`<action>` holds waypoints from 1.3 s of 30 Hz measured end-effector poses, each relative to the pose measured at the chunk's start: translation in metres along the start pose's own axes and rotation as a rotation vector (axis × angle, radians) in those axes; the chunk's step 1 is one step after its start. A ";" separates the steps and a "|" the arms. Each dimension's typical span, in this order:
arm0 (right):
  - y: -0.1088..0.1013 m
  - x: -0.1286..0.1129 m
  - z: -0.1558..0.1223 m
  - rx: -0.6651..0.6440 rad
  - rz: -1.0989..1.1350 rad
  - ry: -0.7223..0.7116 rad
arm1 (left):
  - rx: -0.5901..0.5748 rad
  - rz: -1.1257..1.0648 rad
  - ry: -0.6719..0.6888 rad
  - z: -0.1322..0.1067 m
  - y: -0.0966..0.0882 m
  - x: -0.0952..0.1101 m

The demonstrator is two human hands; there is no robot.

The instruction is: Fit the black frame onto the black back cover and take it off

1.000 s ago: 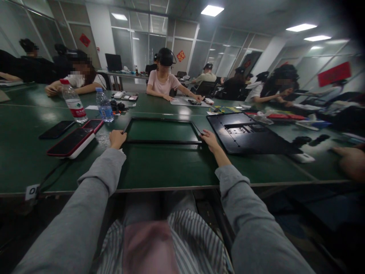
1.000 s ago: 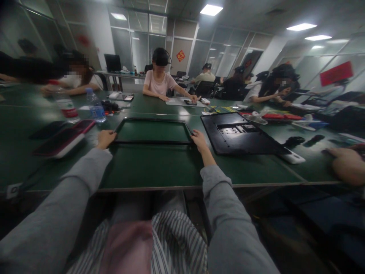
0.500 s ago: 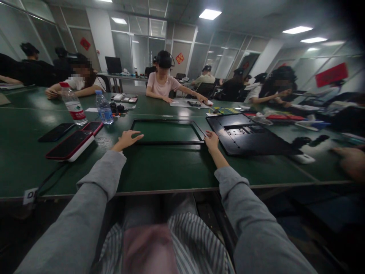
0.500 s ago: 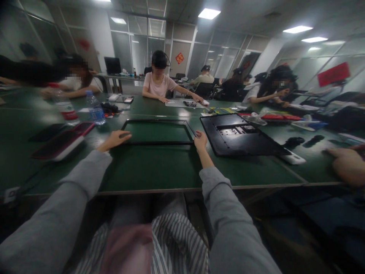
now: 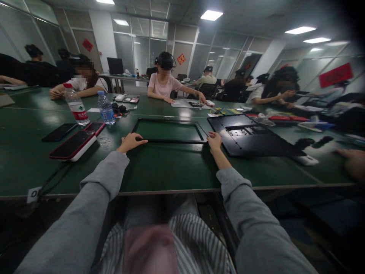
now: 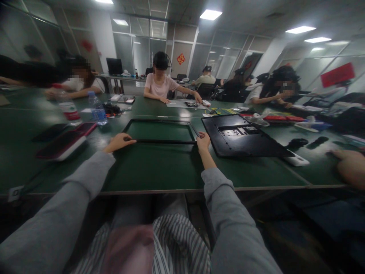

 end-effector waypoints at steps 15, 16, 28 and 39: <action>0.002 0.004 0.005 0.030 0.056 0.011 | -0.100 0.043 0.044 0.002 0.002 -0.002; 0.002 0.004 0.005 0.032 0.058 0.012 | -0.089 0.028 0.056 0.000 0.001 0.002; 0.005 0.009 0.012 0.002 0.087 -0.020 | -0.074 -0.103 -0.025 -0.003 -0.006 0.015; -0.005 -0.020 0.017 -0.010 0.196 -0.113 | 0.061 -0.239 -0.079 0.011 0.001 -0.023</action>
Point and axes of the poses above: each hand's wrist, its own z-axis towards the middle knuckle, its own y-axis out of the palm, x = y × z, the point moved 5 cm from there along z, towards the middle knuckle, and after that the axes turned 7 degrees about y, right-handed, at the moved point
